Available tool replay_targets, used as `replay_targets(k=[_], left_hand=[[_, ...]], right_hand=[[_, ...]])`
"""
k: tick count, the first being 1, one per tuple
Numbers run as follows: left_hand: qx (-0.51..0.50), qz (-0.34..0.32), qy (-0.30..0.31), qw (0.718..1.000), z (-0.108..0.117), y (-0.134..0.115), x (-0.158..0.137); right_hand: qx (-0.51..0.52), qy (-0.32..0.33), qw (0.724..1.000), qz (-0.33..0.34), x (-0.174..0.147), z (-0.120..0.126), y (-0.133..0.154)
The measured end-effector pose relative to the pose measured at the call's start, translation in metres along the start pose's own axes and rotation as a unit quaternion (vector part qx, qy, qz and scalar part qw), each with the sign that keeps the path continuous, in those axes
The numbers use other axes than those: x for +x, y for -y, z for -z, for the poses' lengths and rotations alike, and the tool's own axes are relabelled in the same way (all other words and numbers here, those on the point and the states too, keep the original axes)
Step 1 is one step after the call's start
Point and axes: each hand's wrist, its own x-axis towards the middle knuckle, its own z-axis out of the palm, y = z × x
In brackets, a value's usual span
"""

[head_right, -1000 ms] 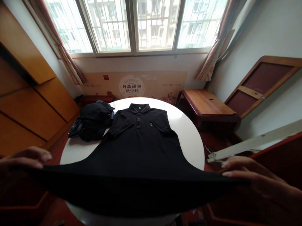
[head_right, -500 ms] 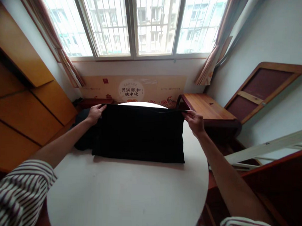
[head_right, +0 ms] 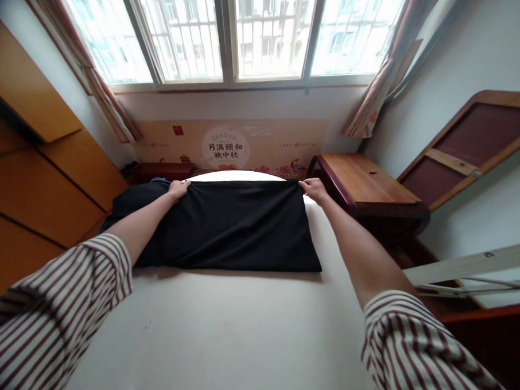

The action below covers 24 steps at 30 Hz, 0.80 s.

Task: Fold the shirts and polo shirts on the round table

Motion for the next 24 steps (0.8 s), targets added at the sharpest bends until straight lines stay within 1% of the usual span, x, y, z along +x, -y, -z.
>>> replay_targets(k=[4,6,7,8,9,10,11,12,13,14,15,16,17,18,19,20,21,22,24], left_hand=[[0.056,0.015,0.021,0.998,-0.008,0.002,0.002],[0.075,0.015,0.010,0.997,-0.009,-0.005,-0.003],[0.085,0.004,0.000,0.996,-0.011,-0.010,-0.008],[0.099,-0.025,-0.008,0.995,-0.013,-0.016,-0.014],[0.115,-0.073,-0.006,0.991,-0.016,-0.022,-0.022],[0.132,-0.139,0.009,0.981,-0.019,-0.028,-0.030],[0.151,-0.214,0.042,0.964,-0.023,-0.032,-0.039],[0.171,-0.280,0.087,0.941,-0.027,-0.035,-0.048],[0.193,-0.323,0.137,0.916,-0.031,-0.036,-0.056],[0.216,-0.336,0.181,0.899,-0.033,-0.035,-0.063],[0.244,-0.324,0.212,0.889,-0.035,-0.034,-0.068],[0.277,-0.295,0.223,0.887,-0.035,-0.031,-0.072],[0.309,-0.258,0.215,0.890,-0.034,-0.030,-0.075],[0.338,-0.230,0.192,0.892,-0.031,-0.029,-0.077],[0.359,-0.220,0.163,0.892,-0.027,-0.029,-0.080],[0.370,-0.232,0.135,0.889,-0.022,-0.031,-0.086],[0.369,-0.266,0.116,0.883,-0.015,-0.033,-0.093],[0.355,-0.318,0.104,0.873,-0.007,-0.034,-0.105],[0.302,-0.439,0.106,0.840,0.012,-0.031,-0.136]], right_hand=[[-0.065,-0.016,0.998,-0.012,0.006,-0.017,-0.004],[-0.094,-0.041,0.995,-0.010,0.001,-0.025,0.005],[-0.114,-0.048,0.992,0.004,-0.005,-0.029,0.012],[-0.139,-0.046,0.989,0.035,-0.014,-0.034,0.020],[-0.166,-0.030,0.982,0.084,-0.026,-0.040,0.028],[-0.193,-0.002,0.970,0.145,-0.041,-0.045,0.036],[-0.217,0.036,0.953,0.211,-0.058,-0.051,0.042],[-0.233,0.078,0.933,0.264,-0.076,-0.056,0.046],[-0.245,0.115,0.918,0.291,-0.095,-0.060,0.047],[-0.258,0.144,0.908,0.296,-0.112,-0.062,0.046],[-0.272,0.164,0.905,0.283,-0.128,-0.063,0.041],[-0.287,0.172,0.906,0.258,-0.141,-0.062,0.034],[-0.301,0.172,0.910,0.228,-0.152,-0.058,0.026],[-0.311,0.165,0.914,0.200,-0.162,-0.052,0.017],[-0.317,0.151,0.919,0.179,-0.171,-0.044,0.008],[-0.316,0.135,0.924,0.171,-0.180,-0.035,-0.001],[-0.309,0.119,0.926,0.178,-0.190,-0.025,-0.009],[-0.301,0.104,0.926,0.203,-0.201,-0.014,-0.015],[-0.283,0.085,0.910,0.290,-0.225,0.007,-0.025]])
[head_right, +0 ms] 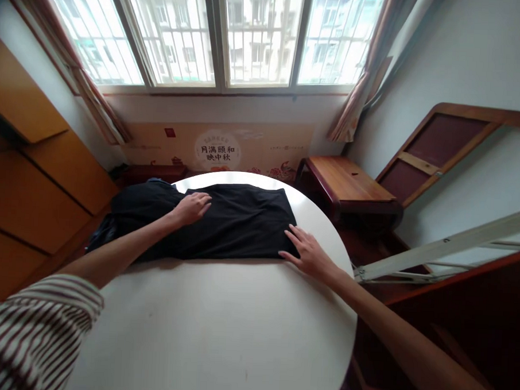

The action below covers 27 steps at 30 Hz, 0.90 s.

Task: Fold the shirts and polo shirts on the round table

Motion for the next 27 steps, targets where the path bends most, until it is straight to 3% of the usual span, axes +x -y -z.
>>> replay_targets(k=[3,5,9,12,16,19,24,27], left_hand=[[-0.030,-0.147,-0.028,0.988,0.014,-0.021,-0.062],[-0.034,-0.193,-0.038,0.980,0.014,-0.026,-0.101],[-0.023,-0.171,-0.068,0.983,-0.002,-0.022,-0.141],[-0.021,-0.128,-0.058,0.990,-0.009,-0.021,-0.142],[-0.017,-0.102,-0.034,0.994,-0.002,-0.028,-0.145],[-0.017,-0.114,-0.038,0.993,0.008,-0.038,-0.168],[-0.041,-0.181,-0.069,0.980,0.019,-0.067,-0.234],[-0.092,-0.184,-0.084,0.975,0.028,-0.080,-0.267]], right_hand=[[-0.022,-0.037,0.992,0.119,-0.035,0.016,0.003],[-0.054,-0.046,0.984,0.160,-0.045,0.023,0.008],[-0.116,-0.041,0.977,0.174,-0.035,0.030,0.019],[-0.123,-0.028,0.979,0.161,-0.018,0.031,0.028],[-0.120,-0.017,0.984,0.133,-0.016,0.038,0.032],[-0.102,-0.023,0.983,0.150,-0.039,0.044,0.028],[-0.054,-0.061,0.973,0.216,-0.106,0.051,0.031],[0.025,-0.062,0.986,0.153,-0.137,0.059,0.042]])
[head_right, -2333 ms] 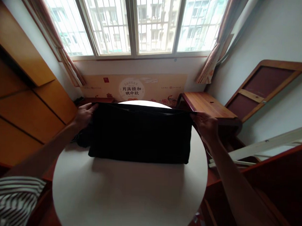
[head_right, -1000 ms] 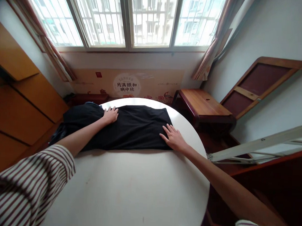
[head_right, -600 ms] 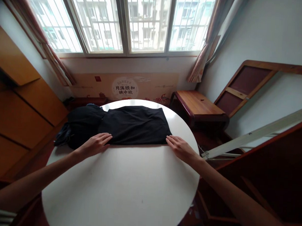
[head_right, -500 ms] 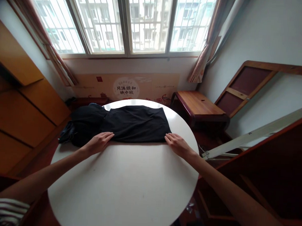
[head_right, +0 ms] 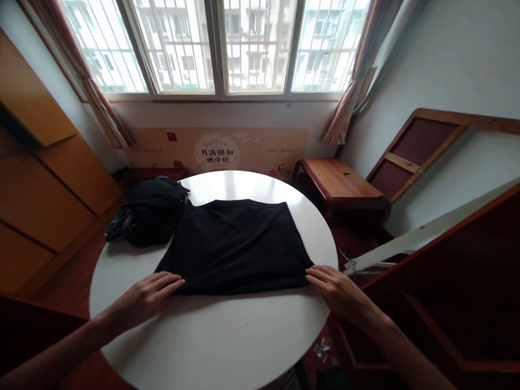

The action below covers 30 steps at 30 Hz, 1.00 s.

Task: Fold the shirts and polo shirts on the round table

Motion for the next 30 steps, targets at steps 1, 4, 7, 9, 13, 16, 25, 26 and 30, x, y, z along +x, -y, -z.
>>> replay_targets(k=[1,4,7,9,13,16,25,26,30], left_hand=[[-0.024,0.027,-0.014,0.999,0.003,-0.005,-0.006],[-0.097,0.205,-0.094,0.969,0.011,-0.007,-0.022],[-0.196,0.418,-0.114,0.880,0.012,0.000,-0.034],[-0.289,0.507,-0.067,0.809,0.010,0.002,-0.038],[-0.406,0.571,-0.019,0.714,0.006,-0.001,-0.035],[-0.420,0.592,-0.020,0.688,0.005,-0.003,-0.031],[-0.412,0.576,-0.032,0.706,0.006,-0.001,-0.035],[-0.413,0.575,-0.042,0.705,0.006,-0.001,-0.035],[-0.415,0.601,-0.059,0.681,0.010,0.000,-0.041]], right_hand=[[0.031,-0.006,0.998,-0.057,-0.004,0.004,0.005],[0.114,-0.044,0.955,-0.271,-0.006,0.017,0.013],[0.187,-0.041,0.890,-0.414,0.001,0.023,0.012],[0.235,-0.006,0.866,-0.442,0.007,0.024,0.012],[0.272,0.002,0.861,-0.429,0.013,0.018,0.013],[0.279,-0.008,0.854,-0.439,0.009,0.009,0.011],[0.272,0.014,0.857,-0.438,0.001,0.002,0.003],[0.272,0.009,0.860,-0.432,0.001,0.004,0.003],[0.287,-0.003,0.848,-0.446,-0.001,0.012,0.003]])
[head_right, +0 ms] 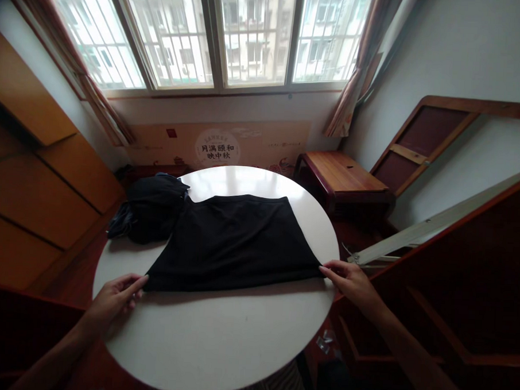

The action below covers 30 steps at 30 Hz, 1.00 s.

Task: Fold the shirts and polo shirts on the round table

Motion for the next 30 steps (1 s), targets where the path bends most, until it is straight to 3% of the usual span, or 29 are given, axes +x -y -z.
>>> replay_targets(k=[5,8,11,13,15,17,20,23,26,30], left_hand=[[0.042,0.043,0.042,0.997,0.021,0.006,0.006],[0.140,-0.001,0.059,0.988,0.031,-0.003,0.013],[0.282,-0.143,-0.032,0.948,0.022,-0.034,0.020],[0.331,-0.266,-0.065,0.903,-0.002,-0.065,0.029],[0.330,-0.394,-0.012,0.858,-0.036,-0.097,0.047],[0.341,-0.473,0.069,0.810,-0.074,-0.124,0.076],[0.427,-0.455,0.139,0.769,-0.119,-0.143,0.130],[0.489,-0.389,0.161,0.764,-0.138,-0.139,0.174],[0.489,-0.378,0.135,0.775,-0.140,-0.125,0.197],[0.480,-0.384,0.121,0.780,-0.139,-0.115,0.202]], right_hand=[[-0.034,0.022,0.999,0.004,-0.002,0.006,0.000],[-0.092,0.000,0.995,0.037,0.005,0.008,0.005],[-0.155,-0.105,0.979,0.086,0.024,0.002,0.026],[-0.161,-0.119,0.968,0.152,0.043,-0.012,0.051],[-0.158,-0.048,0.956,0.242,0.064,-0.037,0.083],[-0.177,0.037,0.928,0.326,0.084,-0.071,0.113],[-0.209,0.144,0.880,0.402,0.102,-0.129,0.141],[-0.247,0.176,0.861,0.407,0.099,-0.168,0.139],[-0.253,0.181,0.867,0.389,0.077,-0.173,0.119],[-0.226,0.207,0.870,0.387,0.030,-0.146,0.097]])
